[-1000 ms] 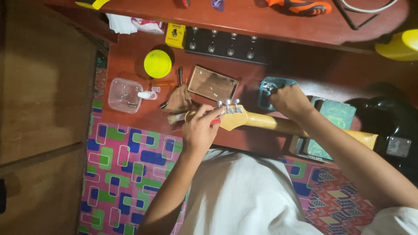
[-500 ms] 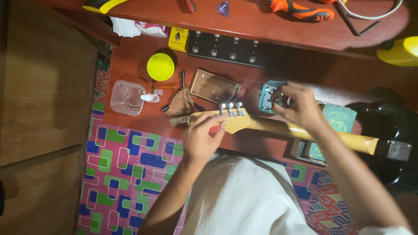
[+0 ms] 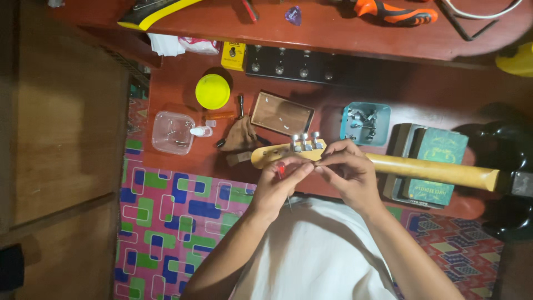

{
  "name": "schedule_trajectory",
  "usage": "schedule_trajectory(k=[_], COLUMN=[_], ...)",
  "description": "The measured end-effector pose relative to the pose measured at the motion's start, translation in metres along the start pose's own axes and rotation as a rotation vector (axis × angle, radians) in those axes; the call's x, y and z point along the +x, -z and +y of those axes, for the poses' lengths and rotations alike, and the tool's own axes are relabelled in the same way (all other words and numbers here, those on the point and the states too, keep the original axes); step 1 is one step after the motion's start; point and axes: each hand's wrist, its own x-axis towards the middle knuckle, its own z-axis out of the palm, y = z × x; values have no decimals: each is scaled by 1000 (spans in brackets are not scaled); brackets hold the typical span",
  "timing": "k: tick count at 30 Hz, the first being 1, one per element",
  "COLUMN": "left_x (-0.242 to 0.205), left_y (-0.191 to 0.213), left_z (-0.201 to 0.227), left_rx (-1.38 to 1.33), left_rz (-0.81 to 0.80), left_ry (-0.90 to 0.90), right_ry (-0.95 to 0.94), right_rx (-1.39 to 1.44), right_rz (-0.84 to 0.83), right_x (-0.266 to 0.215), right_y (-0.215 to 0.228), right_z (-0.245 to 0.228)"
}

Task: The person installs tuning pegs onto a guitar headstock. They pick up each tuning peg from a container, place it into a hole on the headstock, and tighten it using a screwdriver. The person repeats this process for all six tuning pegs.

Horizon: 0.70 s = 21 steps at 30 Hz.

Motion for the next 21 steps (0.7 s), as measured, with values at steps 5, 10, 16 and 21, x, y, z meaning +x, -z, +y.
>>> schedule_trajectory(k=[5, 10, 16, 21], left_x=[19, 20, 18, 29], left_y=[22, 32, 31, 46], left_z=[-20, -17, -7, 8], left_rx=[53, 86, 58, 1150], left_rz=[-71, -160, -200, 40], left_ry=[-55, -85, -89, -730], right_ry=[85, 239, 378, 218], right_rx=[-197, -408, -504, -828], right_rz=[3, 52, 75, 140], right_x=[-1, -3, -6, -6], right_y=[-4, -14, -20, -16], right_z=[-12, -42, -34, -9])
